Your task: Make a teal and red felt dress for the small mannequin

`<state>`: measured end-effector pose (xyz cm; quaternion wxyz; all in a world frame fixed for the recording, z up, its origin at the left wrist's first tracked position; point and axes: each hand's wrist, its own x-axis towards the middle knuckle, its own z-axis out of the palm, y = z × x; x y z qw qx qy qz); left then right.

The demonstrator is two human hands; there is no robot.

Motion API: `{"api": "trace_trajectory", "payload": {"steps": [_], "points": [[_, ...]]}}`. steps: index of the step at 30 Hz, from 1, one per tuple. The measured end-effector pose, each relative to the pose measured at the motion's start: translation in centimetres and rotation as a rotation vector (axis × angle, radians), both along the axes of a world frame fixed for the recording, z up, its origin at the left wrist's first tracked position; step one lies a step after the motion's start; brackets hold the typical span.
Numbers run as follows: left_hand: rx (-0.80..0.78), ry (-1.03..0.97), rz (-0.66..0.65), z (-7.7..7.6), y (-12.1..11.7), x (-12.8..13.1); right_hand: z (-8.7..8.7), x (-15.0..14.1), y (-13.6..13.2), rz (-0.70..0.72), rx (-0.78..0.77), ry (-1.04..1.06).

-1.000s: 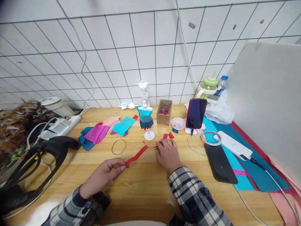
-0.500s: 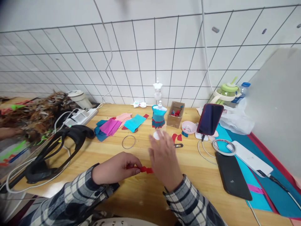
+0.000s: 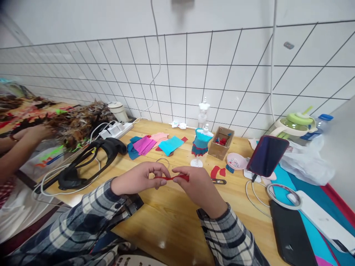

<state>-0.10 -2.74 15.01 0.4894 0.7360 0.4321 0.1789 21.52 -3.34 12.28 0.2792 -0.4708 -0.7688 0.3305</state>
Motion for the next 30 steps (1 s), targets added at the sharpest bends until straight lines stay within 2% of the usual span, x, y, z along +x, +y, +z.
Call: {"api": "trace_trajectory", "payload": {"steps": [5,7,9,11,13,16,19,23,27,30], "points": [[0.061,0.046,0.074,0.3,0.6,-0.3,0.5,1.6,-0.3,-0.036,0.123,-0.089],[0.103,0.048,0.028,0.5,1.0,0.0,0.5,1.7,-0.4,-0.005,0.242,-0.107],[0.189,0.068,-0.047,0.7,1.3,0.7,0.5,1.3,-0.3,0.031,0.295,-0.061],[0.295,0.09,-0.109,1.1,1.6,1.6,0.5,0.7,0.1,0.11,0.223,0.06],[0.371,0.107,-0.122,1.6,1.8,2.3,0.4,0.3,0.7,0.174,0.081,0.159],[0.428,0.147,-0.076,2.3,2.1,2.8,0.3,0.5,1.5,0.109,-0.061,0.169],[0.396,0.132,-0.063,2.5,2.3,2.9,0.6,1.8,1.8,0.014,-0.07,0.134],[0.311,0.076,-0.059,2.3,2.4,3.1,1.2,3.6,1.5,0.033,-0.044,0.081],[0.358,0.062,-0.102,1.9,2.7,4.0,1.0,3.9,1.4,0.133,-0.115,0.231],[0.381,0.035,-0.121,1.9,3.2,4.8,0.4,3.2,1.9,0.053,-0.214,0.343]]}}
